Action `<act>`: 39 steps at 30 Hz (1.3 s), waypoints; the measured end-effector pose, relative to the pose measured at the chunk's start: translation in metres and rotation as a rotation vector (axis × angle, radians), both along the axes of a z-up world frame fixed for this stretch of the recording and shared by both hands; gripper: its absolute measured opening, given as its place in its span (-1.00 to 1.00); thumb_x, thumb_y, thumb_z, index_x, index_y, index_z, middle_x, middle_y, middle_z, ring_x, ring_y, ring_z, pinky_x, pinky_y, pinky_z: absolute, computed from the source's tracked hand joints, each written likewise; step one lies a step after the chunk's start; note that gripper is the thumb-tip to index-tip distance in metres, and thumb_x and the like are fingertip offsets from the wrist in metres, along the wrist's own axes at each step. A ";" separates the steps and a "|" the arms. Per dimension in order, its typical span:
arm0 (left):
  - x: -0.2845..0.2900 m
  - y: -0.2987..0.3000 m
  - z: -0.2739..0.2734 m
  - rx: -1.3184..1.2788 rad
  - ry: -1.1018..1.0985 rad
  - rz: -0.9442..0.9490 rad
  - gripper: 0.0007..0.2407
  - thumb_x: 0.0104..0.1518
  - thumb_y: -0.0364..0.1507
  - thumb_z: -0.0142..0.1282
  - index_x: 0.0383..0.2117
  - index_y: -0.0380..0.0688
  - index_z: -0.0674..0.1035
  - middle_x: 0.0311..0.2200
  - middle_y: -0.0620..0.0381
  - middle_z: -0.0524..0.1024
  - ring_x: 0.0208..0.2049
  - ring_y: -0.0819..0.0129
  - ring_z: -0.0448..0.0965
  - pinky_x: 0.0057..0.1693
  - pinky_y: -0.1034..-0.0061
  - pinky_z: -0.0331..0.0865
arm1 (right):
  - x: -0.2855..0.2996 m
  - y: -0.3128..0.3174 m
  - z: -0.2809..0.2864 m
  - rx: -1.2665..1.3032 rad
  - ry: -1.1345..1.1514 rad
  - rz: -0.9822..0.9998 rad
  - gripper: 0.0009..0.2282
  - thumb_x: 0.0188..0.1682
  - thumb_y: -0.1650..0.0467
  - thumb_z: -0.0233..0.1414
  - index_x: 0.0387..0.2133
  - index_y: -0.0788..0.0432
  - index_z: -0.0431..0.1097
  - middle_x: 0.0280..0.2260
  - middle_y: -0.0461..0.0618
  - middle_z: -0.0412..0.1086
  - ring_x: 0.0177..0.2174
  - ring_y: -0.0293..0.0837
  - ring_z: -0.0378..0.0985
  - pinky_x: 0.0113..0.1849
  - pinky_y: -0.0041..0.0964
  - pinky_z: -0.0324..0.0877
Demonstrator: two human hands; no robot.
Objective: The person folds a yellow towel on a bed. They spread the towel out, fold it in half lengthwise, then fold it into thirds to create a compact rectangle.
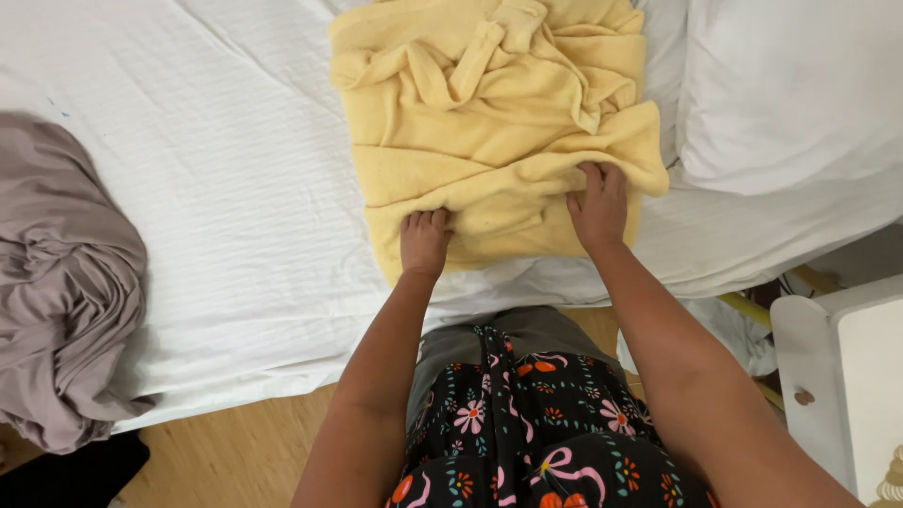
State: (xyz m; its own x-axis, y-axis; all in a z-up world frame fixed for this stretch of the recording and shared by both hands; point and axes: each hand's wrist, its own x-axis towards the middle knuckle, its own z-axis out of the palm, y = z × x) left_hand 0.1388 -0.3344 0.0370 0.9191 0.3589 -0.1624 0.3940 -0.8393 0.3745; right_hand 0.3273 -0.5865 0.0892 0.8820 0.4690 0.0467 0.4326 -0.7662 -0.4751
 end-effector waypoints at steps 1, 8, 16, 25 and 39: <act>0.004 0.003 0.000 0.003 0.000 -0.005 -0.63 -0.04 -0.33 0.33 -0.08 -0.05 0.54 -0.17 0.10 0.56 -0.04 0.10 0.47 0.17 0.20 0.27 | 0.007 0.000 -0.009 0.003 0.000 -0.005 -0.54 -0.21 0.45 0.24 0.02 0.21 0.41 -0.02 0.17 0.27 0.00 0.18 0.32 -0.02 0.04 0.33; 0.012 0.024 0.041 -0.240 -0.078 0.112 -0.81 -0.07 -0.41 0.37 -0.32 -0.03 0.65 -0.30 0.16 0.61 -0.15 0.11 0.52 0.07 0.22 0.31 | 0.057 -0.004 -0.023 0.114 0.096 0.194 -0.84 -0.15 0.49 0.22 -0.33 0.17 0.41 -0.23 0.06 0.39 -0.13 0.12 0.43 -0.13 -0.03 0.40; -0.014 0.004 0.102 -0.188 -0.444 0.074 -0.81 0.05 -0.58 0.21 -0.21 -0.09 0.64 -0.26 0.07 0.52 -0.13 0.05 0.47 0.09 0.21 0.32 | 0.054 -0.036 0.013 0.298 0.483 0.044 -0.93 -0.02 0.51 0.00 -0.34 0.19 0.43 -0.37 0.05 0.42 -0.38 0.09 0.47 -0.27 -0.11 0.39; -0.071 -0.029 0.043 -0.378 0.262 -0.295 -0.96 -0.09 -0.46 0.25 -0.52 0.02 0.69 -0.39 0.11 0.58 -0.09 0.14 0.52 0.19 0.16 0.27 | 0.004 -0.065 -0.028 -0.585 0.363 0.631 -0.84 -0.18 0.29 0.11 -0.43 -0.01 0.63 -0.35 -0.02 0.54 -0.25 0.04 0.52 -0.19 0.00 0.43; -0.078 -0.015 -0.002 -0.136 0.173 0.272 -0.56 0.07 -0.31 0.33 0.10 0.13 0.48 0.34 -0.12 0.09 0.36 -0.11 0.04 0.34 0.05 0.03 | 0.003 -0.057 -0.038 -0.200 0.382 0.448 -0.63 -0.01 0.35 -0.01 0.11 0.02 0.39 0.03 0.07 0.39 0.07 0.10 0.37 0.07 0.02 0.29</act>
State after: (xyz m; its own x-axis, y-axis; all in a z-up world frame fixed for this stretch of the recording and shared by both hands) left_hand 0.0609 -0.3493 0.0352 0.7474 0.5513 -0.3707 0.6638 -0.6422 0.3834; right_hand 0.3304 -0.6433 0.0507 0.5342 0.7647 -0.3604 0.5606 -0.6396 -0.5260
